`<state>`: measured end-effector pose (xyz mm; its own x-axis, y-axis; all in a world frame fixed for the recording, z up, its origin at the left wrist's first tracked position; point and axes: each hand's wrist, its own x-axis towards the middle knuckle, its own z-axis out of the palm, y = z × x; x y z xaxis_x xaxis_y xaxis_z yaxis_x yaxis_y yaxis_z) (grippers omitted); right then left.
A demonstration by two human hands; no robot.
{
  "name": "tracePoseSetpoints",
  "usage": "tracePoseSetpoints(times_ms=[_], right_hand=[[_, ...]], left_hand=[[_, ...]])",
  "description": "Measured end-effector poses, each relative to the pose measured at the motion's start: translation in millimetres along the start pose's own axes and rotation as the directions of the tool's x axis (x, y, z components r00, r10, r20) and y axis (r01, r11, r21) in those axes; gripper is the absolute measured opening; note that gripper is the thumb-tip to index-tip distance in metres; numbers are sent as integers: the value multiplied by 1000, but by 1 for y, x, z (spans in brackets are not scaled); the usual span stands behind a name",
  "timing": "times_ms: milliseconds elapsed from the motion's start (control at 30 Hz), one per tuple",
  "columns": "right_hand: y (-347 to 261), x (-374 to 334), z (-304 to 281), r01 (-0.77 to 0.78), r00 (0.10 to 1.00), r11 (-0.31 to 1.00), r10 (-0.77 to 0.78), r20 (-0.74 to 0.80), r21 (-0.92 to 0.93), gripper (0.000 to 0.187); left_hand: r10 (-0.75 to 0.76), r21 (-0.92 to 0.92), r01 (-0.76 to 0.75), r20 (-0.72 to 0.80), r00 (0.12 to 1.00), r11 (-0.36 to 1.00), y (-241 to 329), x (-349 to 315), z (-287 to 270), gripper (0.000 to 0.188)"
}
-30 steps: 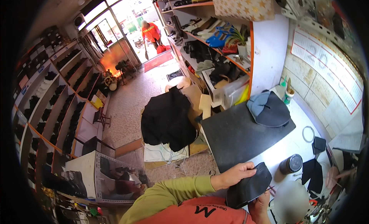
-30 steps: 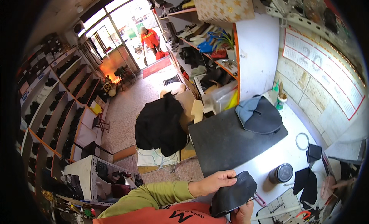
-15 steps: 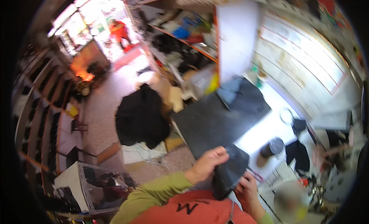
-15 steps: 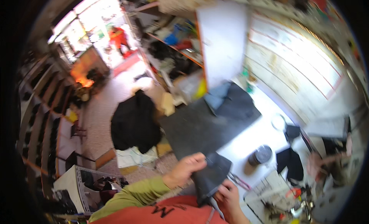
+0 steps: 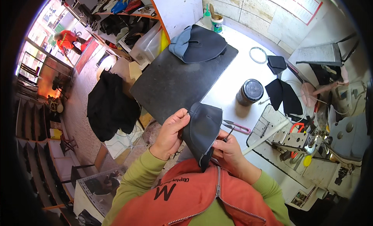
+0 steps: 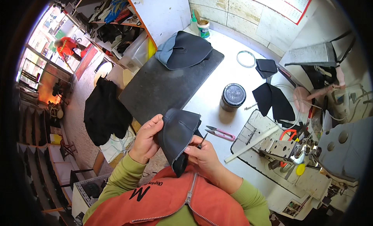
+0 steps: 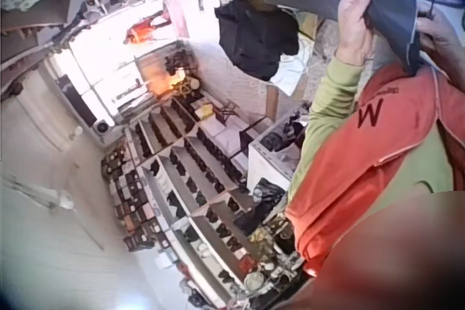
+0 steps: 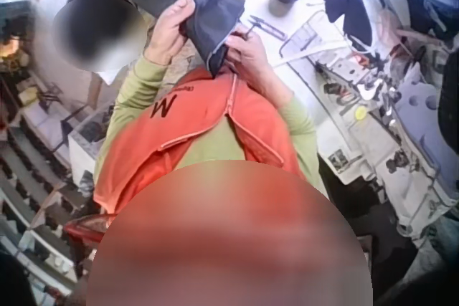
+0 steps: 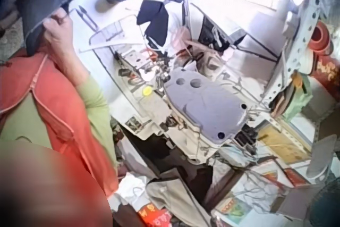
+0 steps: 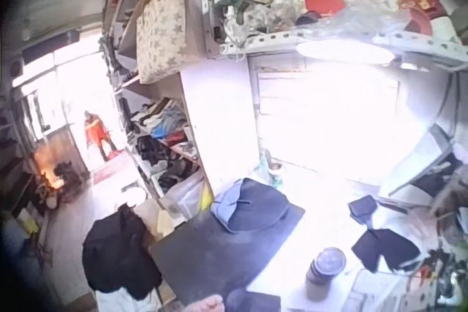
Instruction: The person assembles a black leather item by applying adhesive to a white strip and attaching it to the edge of the leather piece. They then fold and press the leather to secure the bond, using a brush and pliers during the process.
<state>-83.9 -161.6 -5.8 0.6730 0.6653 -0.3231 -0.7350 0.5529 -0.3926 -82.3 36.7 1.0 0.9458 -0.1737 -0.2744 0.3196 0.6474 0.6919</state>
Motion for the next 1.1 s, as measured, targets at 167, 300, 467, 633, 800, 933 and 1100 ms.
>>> tracePoseSetpoints(times_ms=[167, 300, 467, 633, 800, 933, 1100], right_hand=[[11, 10, -2, 5, 994, 997, -13, -107, -82, 16], [23, 18, -4, 73, 977, 979, -109, -181, -190, 20], [18, 21, 7, 84, 958, 973, -138, -253, -213, 24], [17, 15, 7, 78, 959, 970, -136, -249, -231, 26], [12, -21, -35, -79, 989, 985, 58, -136, -153, 41], [-11, -24, -6, -63, 992, 926, 17, -126, -371, 38], [-11, -18, -32, -76, 989, 870, 5, -146, -487, 21]], left_hand=[[-49, 20, 49, 22, 999, 999, 1, -4, 6, 15], [-71, 107, 57, 129, 989, 993, 3, -6, 11, 15], [-71, 260, 43, 98, 993, 965, 6, -7, 23, 14], [-12, 339, -35, 135, 991, 940, 8, -10, 14, 14], [15, 499, -112, 195, 981, 859, 23, -12, 25, 12], [33, 653, -196, 253, 967, 731, 23, -10, 32, 18], [133, 744, -402, 395, 909, 534, 28, -8, 23, 19]])
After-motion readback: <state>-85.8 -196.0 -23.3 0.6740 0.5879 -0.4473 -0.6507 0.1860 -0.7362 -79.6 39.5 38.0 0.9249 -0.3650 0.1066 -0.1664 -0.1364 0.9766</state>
